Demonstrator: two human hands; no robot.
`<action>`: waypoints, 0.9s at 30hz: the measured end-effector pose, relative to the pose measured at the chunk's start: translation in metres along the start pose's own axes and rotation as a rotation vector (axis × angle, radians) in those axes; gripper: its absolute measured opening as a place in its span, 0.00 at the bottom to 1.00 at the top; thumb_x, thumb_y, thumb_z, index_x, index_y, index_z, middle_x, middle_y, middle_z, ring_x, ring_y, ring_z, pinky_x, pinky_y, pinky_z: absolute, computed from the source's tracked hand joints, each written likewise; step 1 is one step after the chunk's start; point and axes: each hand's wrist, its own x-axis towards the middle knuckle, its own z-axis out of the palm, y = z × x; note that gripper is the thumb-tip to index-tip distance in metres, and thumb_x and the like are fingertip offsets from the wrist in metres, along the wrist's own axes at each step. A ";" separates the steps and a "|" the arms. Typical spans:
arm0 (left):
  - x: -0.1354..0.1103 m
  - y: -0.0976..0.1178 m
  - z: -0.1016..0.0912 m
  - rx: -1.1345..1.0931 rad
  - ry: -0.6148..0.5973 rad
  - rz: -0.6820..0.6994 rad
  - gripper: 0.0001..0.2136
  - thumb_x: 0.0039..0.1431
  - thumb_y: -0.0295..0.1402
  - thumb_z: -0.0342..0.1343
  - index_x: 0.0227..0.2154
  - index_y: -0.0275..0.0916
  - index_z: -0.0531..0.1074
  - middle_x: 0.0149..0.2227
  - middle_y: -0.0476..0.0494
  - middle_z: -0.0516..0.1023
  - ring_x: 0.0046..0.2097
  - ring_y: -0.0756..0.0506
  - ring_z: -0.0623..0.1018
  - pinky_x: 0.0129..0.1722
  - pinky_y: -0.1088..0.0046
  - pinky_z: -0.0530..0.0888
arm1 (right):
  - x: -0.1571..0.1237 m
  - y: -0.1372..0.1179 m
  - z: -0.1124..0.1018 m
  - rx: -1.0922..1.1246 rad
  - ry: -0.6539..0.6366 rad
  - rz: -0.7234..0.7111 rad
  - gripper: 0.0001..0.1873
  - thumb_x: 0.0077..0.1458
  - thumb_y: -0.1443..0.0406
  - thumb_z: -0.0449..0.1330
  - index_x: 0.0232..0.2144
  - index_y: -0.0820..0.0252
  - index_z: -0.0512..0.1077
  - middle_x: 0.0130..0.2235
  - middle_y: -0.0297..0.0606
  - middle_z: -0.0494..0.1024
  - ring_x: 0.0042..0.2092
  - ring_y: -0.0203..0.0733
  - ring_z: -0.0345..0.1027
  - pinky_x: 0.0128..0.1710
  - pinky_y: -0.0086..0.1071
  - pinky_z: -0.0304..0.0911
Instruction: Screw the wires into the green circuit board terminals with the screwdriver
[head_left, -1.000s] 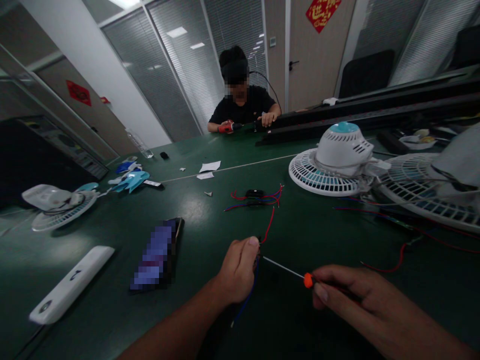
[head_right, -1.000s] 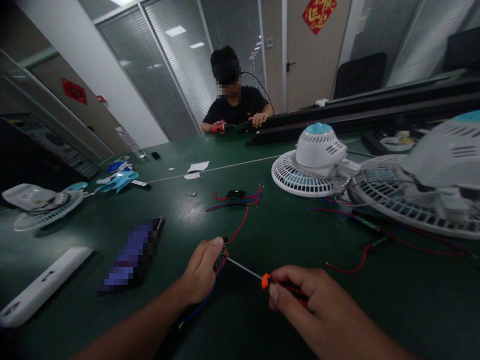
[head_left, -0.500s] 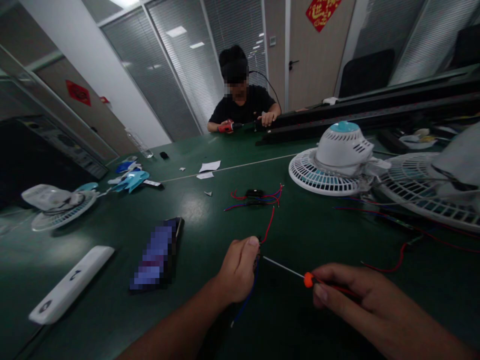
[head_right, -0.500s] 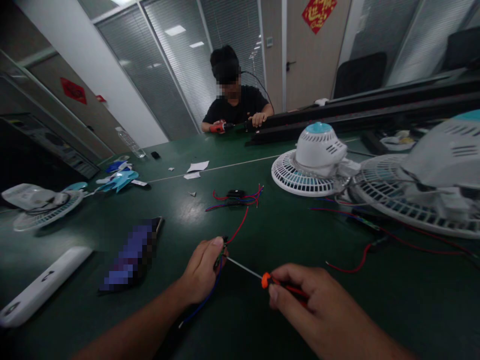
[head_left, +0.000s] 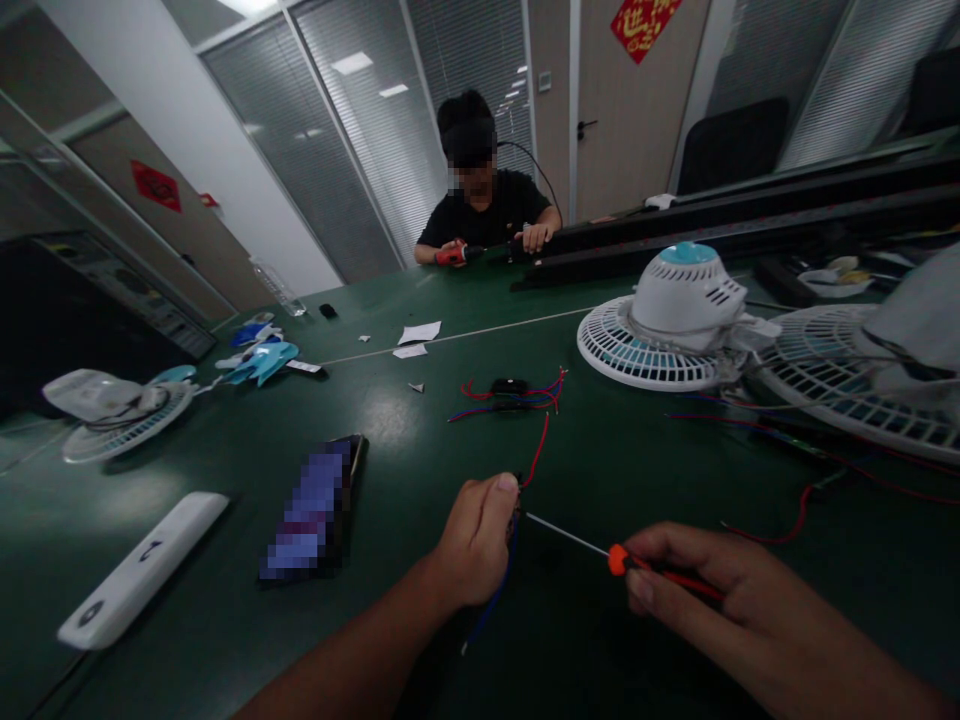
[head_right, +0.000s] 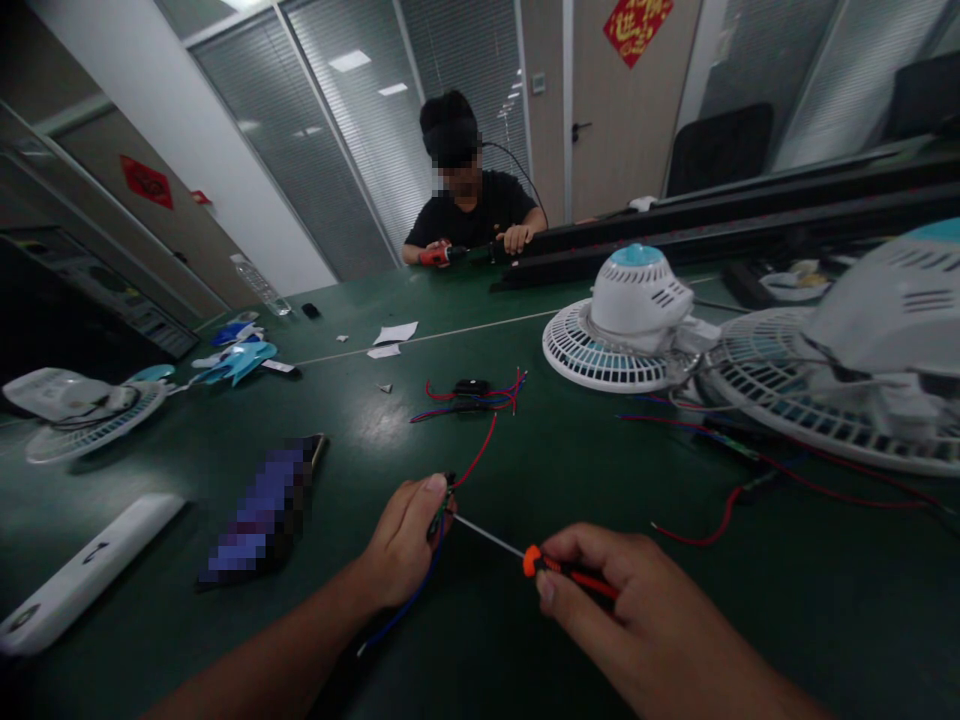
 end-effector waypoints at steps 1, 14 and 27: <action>0.000 0.000 0.000 0.006 -0.005 0.001 0.26 0.66 0.49 0.36 0.17 0.40 0.60 0.17 0.52 0.58 0.22 0.50 0.62 0.26 0.72 0.62 | 0.000 0.000 0.000 -0.001 0.000 0.004 0.12 0.57 0.56 0.55 0.31 0.52 0.76 0.29 0.33 0.79 0.31 0.40 0.72 0.29 0.28 0.66; -0.001 0.001 0.001 0.030 -0.008 0.016 0.25 0.66 0.50 0.35 0.18 0.41 0.58 0.18 0.52 0.57 0.23 0.49 0.61 0.28 0.70 0.62 | 0.000 0.002 0.002 0.056 0.034 0.025 0.08 0.53 0.59 0.59 0.30 0.53 0.77 0.30 0.33 0.82 0.32 0.42 0.75 0.29 0.29 0.68; -0.004 0.004 0.002 -0.008 -0.026 0.039 0.24 0.67 0.48 0.34 0.20 0.40 0.58 0.19 0.53 0.56 0.23 0.50 0.60 0.27 0.71 0.59 | -0.003 -0.001 -0.004 0.070 0.124 0.127 0.13 0.50 0.56 0.55 0.26 0.56 0.75 0.21 0.32 0.72 0.22 0.35 0.60 0.22 0.29 0.57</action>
